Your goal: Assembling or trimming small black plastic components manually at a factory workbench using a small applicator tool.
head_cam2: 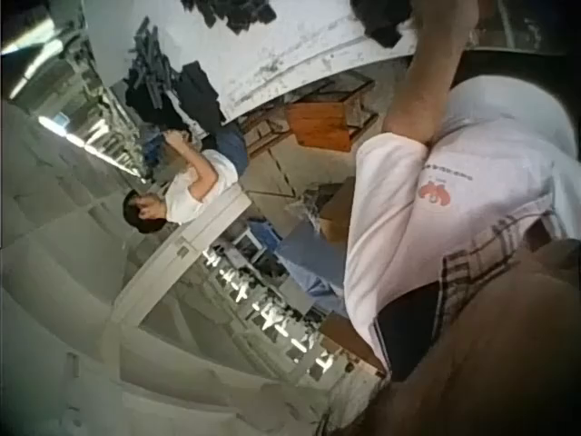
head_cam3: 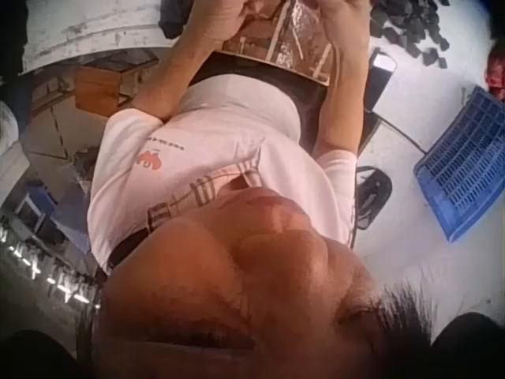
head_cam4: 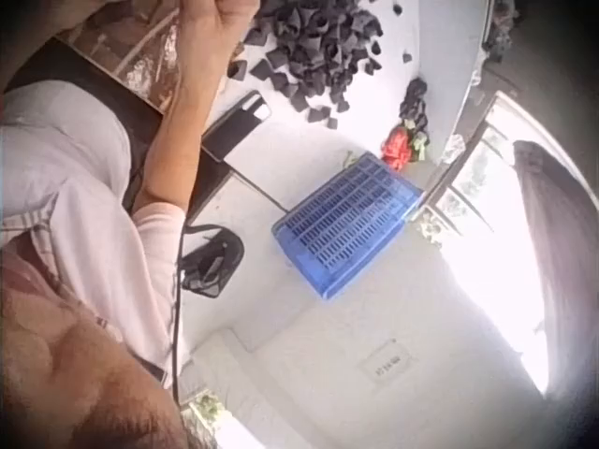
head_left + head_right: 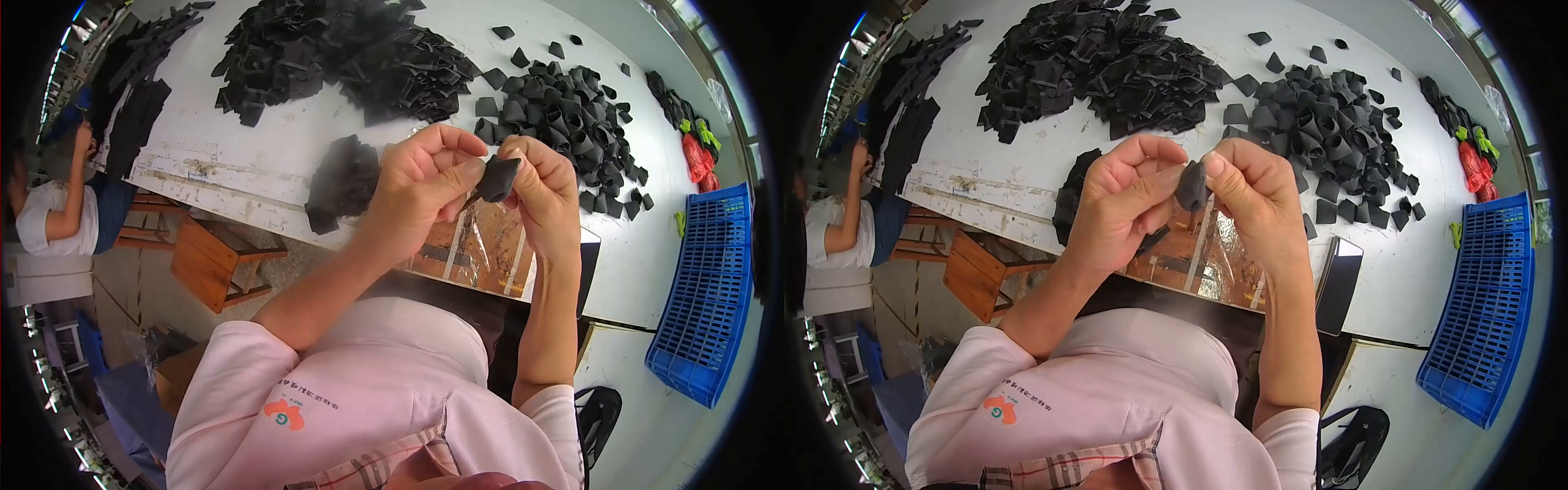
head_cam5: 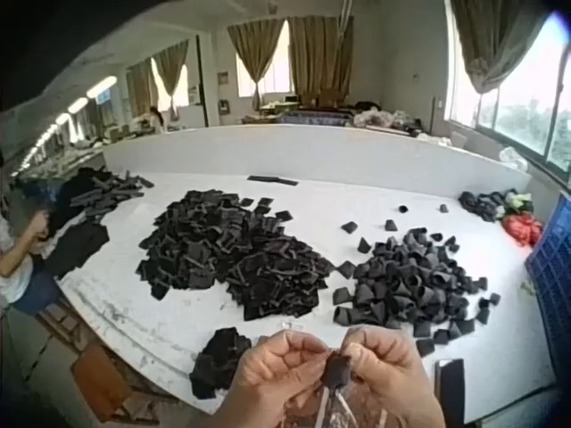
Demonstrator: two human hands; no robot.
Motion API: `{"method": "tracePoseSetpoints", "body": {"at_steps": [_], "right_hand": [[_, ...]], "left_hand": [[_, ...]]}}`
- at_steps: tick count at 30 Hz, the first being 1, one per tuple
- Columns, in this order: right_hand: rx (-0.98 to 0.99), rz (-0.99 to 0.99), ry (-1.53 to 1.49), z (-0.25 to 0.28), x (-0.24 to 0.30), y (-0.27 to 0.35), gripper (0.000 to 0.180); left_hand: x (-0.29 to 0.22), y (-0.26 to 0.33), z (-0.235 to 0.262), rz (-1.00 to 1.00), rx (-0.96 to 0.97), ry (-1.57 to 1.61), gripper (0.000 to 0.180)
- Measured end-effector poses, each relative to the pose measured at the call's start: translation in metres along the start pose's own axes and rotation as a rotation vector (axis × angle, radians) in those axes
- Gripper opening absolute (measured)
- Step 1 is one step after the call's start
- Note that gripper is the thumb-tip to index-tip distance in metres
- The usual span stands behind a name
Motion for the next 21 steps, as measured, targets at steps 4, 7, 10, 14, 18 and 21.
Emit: {"method": "tracePoseSetpoints", "body": {"at_steps": [4, 7, 10, 14, 18, 21], "right_hand": [[-0.344, 0.287, 0.533, -0.004, 0.021, 0.015, 0.024], [-0.472, 0.45, 0.61, -0.003, 0.029, 0.033, 0.028], [-0.378, 0.655, 0.773, -0.021, 0.032, 0.04, 0.034], [-0.4, 0.751, 0.851, -0.033, 0.034, 0.037, 0.028], [-0.471, 0.853, 0.919, -0.037, 0.037, 0.034, 0.015], [-0.463, 0.897, 0.96, -0.031, 0.035, 0.038, 0.013]], "left_hand": [[-0.025, 0.002, -0.011, -0.63, -0.053, -0.36, 0.036], [-0.038, 0.008, -0.024, -0.943, -0.043, -0.508, 0.025], [-0.039, 0.007, -0.028, -0.866, -0.03, -0.64, 0.008], [-0.03, 0.006, -0.016, -0.67, -0.169, -0.021, 0.007], [-0.023, 0.003, -0.005, -0.469, -0.216, 0.269, 0.01], [-0.018, 0.006, -0.005, -0.445, -0.249, 0.246, 0.009]]}}
Point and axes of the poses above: each hand's wrist, its own y-axis away from the middle knuckle, its own z-axis out of the back of the hand, x = y × z, the point moved 4 cm from there along -y, towards the middle knuckle, and after that the axes turned 10 degrees about -x, right-handed, at the moved point
